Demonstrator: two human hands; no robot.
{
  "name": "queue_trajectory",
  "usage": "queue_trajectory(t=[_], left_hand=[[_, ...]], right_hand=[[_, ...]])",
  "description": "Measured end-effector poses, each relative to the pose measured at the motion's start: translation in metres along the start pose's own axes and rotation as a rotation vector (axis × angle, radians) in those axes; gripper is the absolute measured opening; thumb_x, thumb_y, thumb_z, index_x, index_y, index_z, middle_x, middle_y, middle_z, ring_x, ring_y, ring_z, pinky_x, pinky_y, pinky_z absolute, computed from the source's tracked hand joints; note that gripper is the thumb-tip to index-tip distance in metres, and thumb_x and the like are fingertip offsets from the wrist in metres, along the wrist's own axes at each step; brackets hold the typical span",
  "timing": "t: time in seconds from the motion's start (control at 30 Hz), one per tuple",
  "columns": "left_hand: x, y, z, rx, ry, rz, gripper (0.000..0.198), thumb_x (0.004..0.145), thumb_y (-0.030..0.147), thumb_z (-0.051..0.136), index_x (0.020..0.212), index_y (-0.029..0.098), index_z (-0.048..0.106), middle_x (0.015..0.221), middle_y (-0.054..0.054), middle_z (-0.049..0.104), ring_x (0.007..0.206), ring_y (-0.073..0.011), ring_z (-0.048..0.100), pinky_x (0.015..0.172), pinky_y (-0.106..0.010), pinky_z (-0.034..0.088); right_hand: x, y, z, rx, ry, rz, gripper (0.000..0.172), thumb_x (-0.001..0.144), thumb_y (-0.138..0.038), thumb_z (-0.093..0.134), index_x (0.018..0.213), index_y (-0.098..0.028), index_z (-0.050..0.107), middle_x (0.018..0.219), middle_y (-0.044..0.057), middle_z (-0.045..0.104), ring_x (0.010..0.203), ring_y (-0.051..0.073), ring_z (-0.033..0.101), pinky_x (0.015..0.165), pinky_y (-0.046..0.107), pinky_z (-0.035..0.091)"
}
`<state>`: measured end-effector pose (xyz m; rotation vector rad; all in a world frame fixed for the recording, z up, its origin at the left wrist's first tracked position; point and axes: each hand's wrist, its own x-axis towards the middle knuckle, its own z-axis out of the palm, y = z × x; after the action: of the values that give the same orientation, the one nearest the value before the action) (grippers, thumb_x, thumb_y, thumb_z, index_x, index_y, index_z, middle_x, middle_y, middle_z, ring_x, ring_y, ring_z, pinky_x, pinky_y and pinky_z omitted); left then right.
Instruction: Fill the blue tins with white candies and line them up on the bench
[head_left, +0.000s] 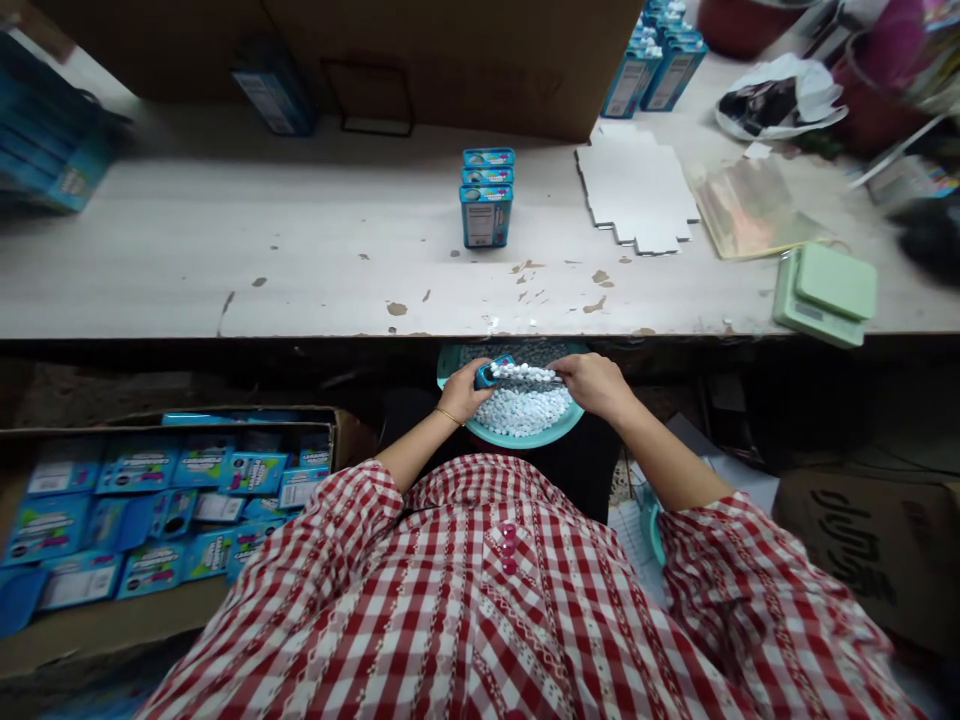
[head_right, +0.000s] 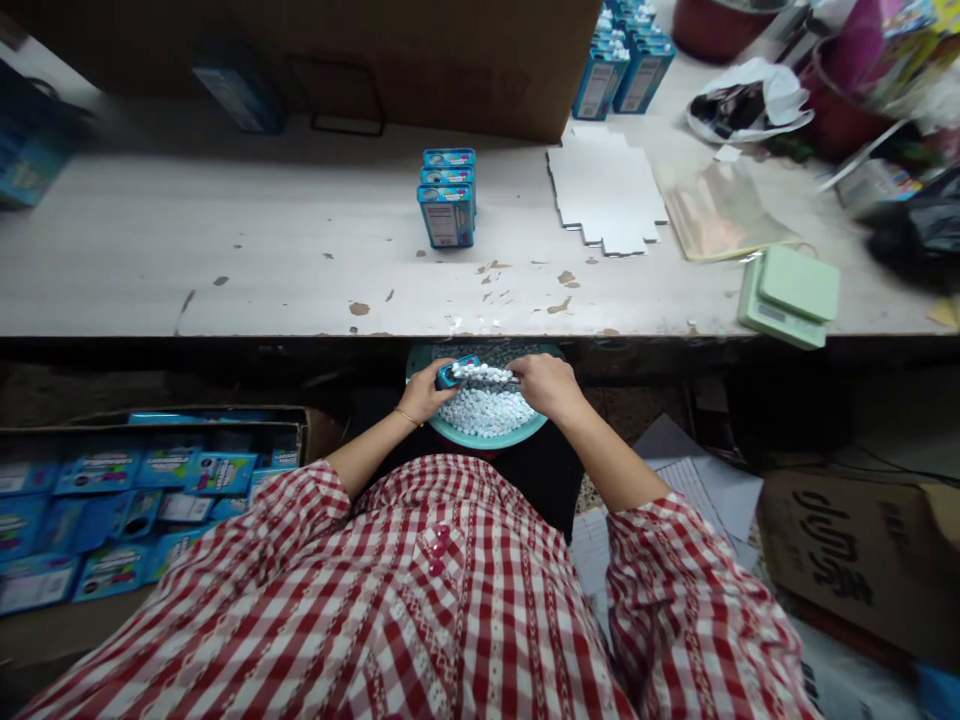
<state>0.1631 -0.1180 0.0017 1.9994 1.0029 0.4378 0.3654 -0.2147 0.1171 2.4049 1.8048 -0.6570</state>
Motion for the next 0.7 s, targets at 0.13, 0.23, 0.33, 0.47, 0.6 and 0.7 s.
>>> queue_trajectory(t=[0.13, 0.23, 0.33, 0.47, 0.6, 0.7], left_hand=[[-0.001, 0.000, 0.002, 0.066, -0.006, 0.028, 0.044, 0.069, 0.017, 0.064, 0.112, 0.017, 0.058, 0.109, -0.006, 0.065, 0.098, -0.0199, 0.062, 0.090, -0.029, 0.047], [0.000, -0.003, 0.002, 0.080, -0.012, 0.044, 0.046, 0.068, 0.014, 0.064, 0.113, 0.017, 0.057, 0.112, -0.006, 0.064, 0.101, -0.0208, 0.060, 0.092, -0.031, 0.046], [0.002, -0.005, 0.005, 0.070, -0.012, 0.058, 0.046, 0.067, 0.013, 0.064, 0.112, 0.017, 0.057, 0.112, -0.007, 0.064, 0.102, -0.0213, 0.060, 0.093, -0.033, 0.046], [0.003, -0.008, 0.008, -0.010, 0.007, 0.075, 0.043, 0.068, 0.017, 0.065, 0.110, 0.016, 0.058, 0.111, -0.008, 0.064, 0.101, -0.0211, 0.060, 0.092, -0.033, 0.046], [0.002, -0.015, 0.003, -0.182, 0.068, -0.045, 0.043, 0.067, 0.026, 0.067, 0.108, 0.014, 0.058, 0.102, -0.007, 0.066, 0.092, -0.0194, 0.062, 0.087, -0.033, 0.047], [0.004, -0.024, 0.003, -0.273, 0.105, -0.166, 0.041, 0.066, 0.031, 0.068, 0.102, 0.013, 0.059, 0.093, -0.007, 0.066, 0.088, -0.0196, 0.061, 0.085, -0.035, 0.048]], right_hand=[[-0.001, -0.027, -0.025, -0.241, -0.086, -0.063, 0.036, 0.081, -0.014, 0.041, 0.101, -0.025, 0.069, 0.104, 0.008, 0.068, 0.093, 0.023, 0.063, 0.076, 0.031, 0.046], [-0.001, -0.042, -0.030, -0.326, -0.095, -0.112, 0.035, 0.083, -0.013, 0.037, 0.098, -0.019, 0.068, 0.102, 0.013, 0.067, 0.090, 0.025, 0.064, 0.073, 0.033, 0.046], [-0.004, -0.054, -0.032, -0.362, -0.064, -0.153, 0.034, 0.086, -0.013, 0.035, 0.096, -0.015, 0.067, 0.098, 0.015, 0.066, 0.088, 0.025, 0.064, 0.071, 0.031, 0.046], [-0.013, -0.051, -0.036, -0.351, -0.042, -0.169, 0.033, 0.088, -0.014, 0.033, 0.096, -0.015, 0.065, 0.095, 0.014, 0.066, 0.087, 0.024, 0.064, 0.068, 0.029, 0.044], [-0.012, -0.011, -0.014, -0.309, -0.028, -0.007, 0.033, 0.088, -0.014, 0.033, 0.101, -0.018, 0.063, 0.097, 0.012, 0.065, 0.087, 0.022, 0.064, 0.070, 0.028, 0.044], [0.004, 0.014, 0.036, -0.198, -0.113, 0.115, 0.035, 0.086, -0.009, 0.032, 0.103, -0.016, 0.062, 0.100, 0.014, 0.065, 0.089, 0.021, 0.064, 0.072, 0.028, 0.043]])
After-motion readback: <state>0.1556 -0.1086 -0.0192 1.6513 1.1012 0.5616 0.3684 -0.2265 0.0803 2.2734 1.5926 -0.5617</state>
